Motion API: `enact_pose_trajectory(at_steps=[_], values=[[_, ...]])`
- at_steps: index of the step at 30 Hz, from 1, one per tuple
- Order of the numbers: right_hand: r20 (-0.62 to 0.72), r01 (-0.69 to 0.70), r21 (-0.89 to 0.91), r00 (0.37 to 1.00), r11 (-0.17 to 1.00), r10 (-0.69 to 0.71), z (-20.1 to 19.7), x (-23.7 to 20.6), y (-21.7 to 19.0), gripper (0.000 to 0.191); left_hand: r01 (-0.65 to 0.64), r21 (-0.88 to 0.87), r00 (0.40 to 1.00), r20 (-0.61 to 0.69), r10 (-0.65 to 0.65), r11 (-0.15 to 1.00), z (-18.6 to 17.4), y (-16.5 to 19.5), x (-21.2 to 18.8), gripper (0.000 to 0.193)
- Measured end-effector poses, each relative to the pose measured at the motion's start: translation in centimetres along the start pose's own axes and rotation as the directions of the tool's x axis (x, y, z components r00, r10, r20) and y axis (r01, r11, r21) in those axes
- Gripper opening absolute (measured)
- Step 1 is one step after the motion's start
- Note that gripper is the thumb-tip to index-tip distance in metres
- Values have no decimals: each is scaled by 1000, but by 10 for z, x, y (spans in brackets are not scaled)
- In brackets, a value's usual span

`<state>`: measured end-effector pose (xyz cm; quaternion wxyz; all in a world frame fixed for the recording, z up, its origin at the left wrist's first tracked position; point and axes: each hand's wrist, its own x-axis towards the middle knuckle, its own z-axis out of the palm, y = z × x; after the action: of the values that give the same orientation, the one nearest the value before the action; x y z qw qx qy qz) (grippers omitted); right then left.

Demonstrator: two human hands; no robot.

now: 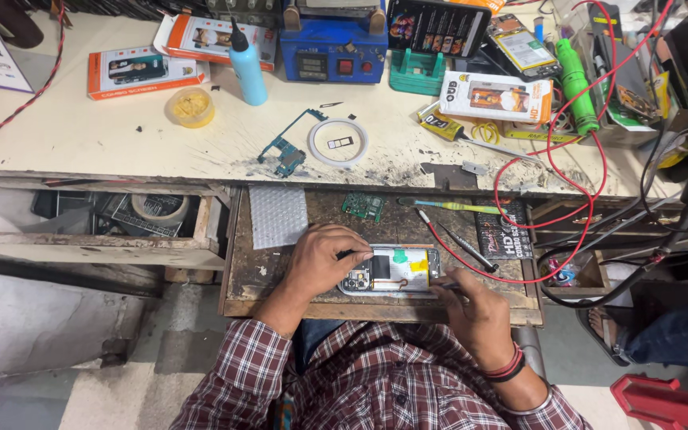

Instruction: The person works on a disassembled smartphone at a cluttered workbench. They use a blue plastic pry tool to adjust internal components and a green screwdriver to tighten screws on the phone's frame. The person flips the phone over to access different sides and continues adjusting internal parts.

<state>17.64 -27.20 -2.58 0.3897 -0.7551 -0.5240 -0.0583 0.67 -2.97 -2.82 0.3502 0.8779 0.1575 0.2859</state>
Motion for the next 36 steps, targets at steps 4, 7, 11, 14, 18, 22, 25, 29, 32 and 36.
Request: enact_pose_trajectory(at_steps=[4, 7, 11, 14, 18, 22, 25, 29, 32, 36], values=[[-9, 52, 43, 999, 998, -52, -2, 1, -4, 49, -10, -10, 1000, -5, 10, 1000, 1, 0, 0, 8], [37, 42, 11, 998, 999, -42, -7, 5, -11, 50, -10, 6, 1000, 7, 10, 1000, 3, -1, 0, 7], [-6, 34, 128, 999, 991, -33, -7, 12, -20, 55, -72, 31, 997, -10, 72, 997, 1, 0, -1, 5], [-97, -8, 323, 994, 946, 41, 2, 22, -25, 59, -83, 20, 996, -20, 83, 996, -1, 2, 0, 4], [-67, -96, 644, 981, 759, 181, 24, 43, -33, 57, -76, -25, 997, -15, 76, 997, -4, 3, -1, 6], [-92, -9, 726, 990, 687, 109, 47, 63, -48, 54, -87, -11, 996, -31, 87, 996, -7, 4, 0, 10], [-101, -26, 724, 985, 689, 143, 55, 70, -62, 52, -114, -16, 993, -45, 113, 993, -12, 4, -1, 14], [-105, -53, 652, 982, 757, 159, 57, 70, -68, 47, -137, -26, 990, -36, 136, 990, -17, 5, -2, 15], [-126, -10, 656, 984, 755, 122, 54, 68, -70, 44, -129, -23, 990, -54, 128, 991, -17, 6, -2, 15], [-150, 50, 679, 986, 732, 72, 54, 67, -70, 42, -64, -61, 993, -107, 58, 996, -15, 6, -3, 13]])
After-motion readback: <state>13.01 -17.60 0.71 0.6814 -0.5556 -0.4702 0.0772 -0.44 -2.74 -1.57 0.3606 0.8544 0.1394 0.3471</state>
